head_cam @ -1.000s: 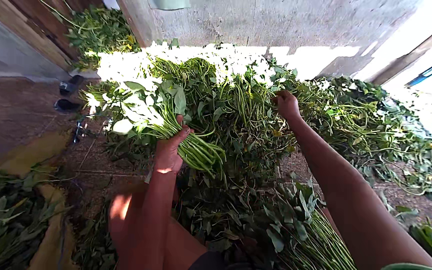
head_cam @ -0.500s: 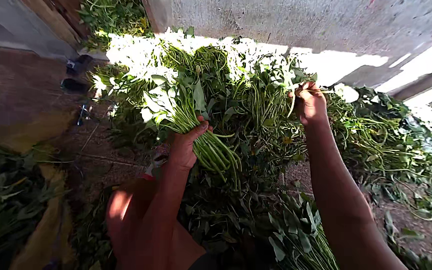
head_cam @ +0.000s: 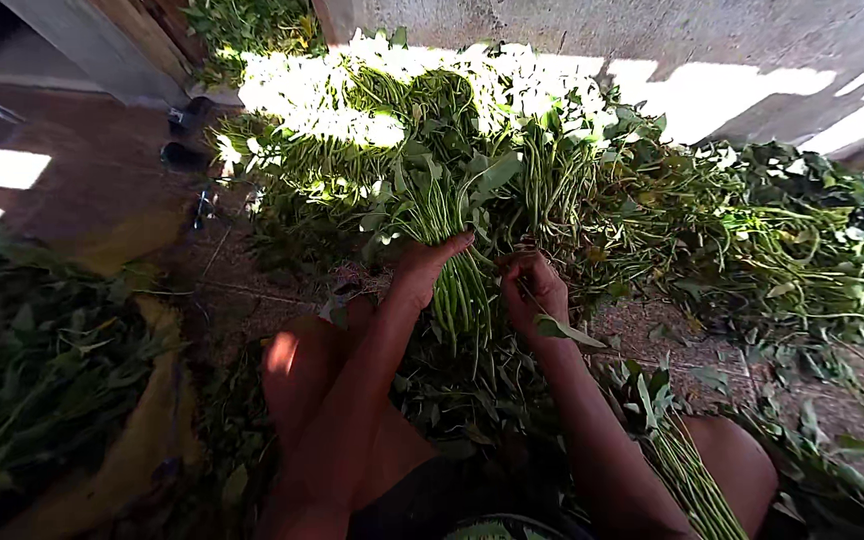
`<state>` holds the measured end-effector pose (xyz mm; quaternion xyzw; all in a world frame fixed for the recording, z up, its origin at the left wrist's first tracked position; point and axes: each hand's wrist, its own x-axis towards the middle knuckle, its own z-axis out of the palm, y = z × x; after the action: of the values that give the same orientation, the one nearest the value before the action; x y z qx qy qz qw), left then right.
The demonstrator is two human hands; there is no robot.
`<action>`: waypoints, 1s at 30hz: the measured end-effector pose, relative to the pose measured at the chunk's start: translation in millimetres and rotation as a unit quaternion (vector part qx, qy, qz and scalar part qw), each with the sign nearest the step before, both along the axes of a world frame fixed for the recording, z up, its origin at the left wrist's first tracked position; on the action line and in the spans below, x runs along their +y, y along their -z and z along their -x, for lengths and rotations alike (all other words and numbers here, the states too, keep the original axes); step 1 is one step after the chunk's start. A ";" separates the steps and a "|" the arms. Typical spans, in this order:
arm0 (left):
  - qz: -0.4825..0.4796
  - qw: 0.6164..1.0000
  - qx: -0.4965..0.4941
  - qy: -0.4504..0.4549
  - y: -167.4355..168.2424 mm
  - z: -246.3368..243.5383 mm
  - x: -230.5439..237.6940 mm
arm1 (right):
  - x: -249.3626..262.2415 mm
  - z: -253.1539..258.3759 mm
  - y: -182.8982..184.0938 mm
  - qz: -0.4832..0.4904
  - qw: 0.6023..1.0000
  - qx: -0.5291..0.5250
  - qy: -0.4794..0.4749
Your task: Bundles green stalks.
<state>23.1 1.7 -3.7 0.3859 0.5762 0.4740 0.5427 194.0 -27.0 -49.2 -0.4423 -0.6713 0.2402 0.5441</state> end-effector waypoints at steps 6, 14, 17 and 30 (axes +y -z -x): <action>-0.032 0.999 0.015 0.028 -5.3 0.1 -6.7 | -4.2 15.0 -24.2 0.170 0.985 -0.026 -0.017; -0.045 0.992 0.070 0.099 -8.2 8.5 -12.8 | 7.6 11.0 -49.8 0.261 0.958 -0.094 -0.073; -0.066 0.985 0.118 0.109 -10.2 9.0 -15.9 | 4.4 10.4 -52.6 0.287 0.950 -0.114 -0.052; -0.010 0.996 0.084 -0.011 -2.0 10.1 7.8 | -47.7 -39.3 -2.2 0.389 0.901 -0.131 -0.137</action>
<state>13.0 9.5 -1.7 0.4239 0.6188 0.4515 0.4832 233.3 -74.7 -47.1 -0.5503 -0.6435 0.4941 0.1973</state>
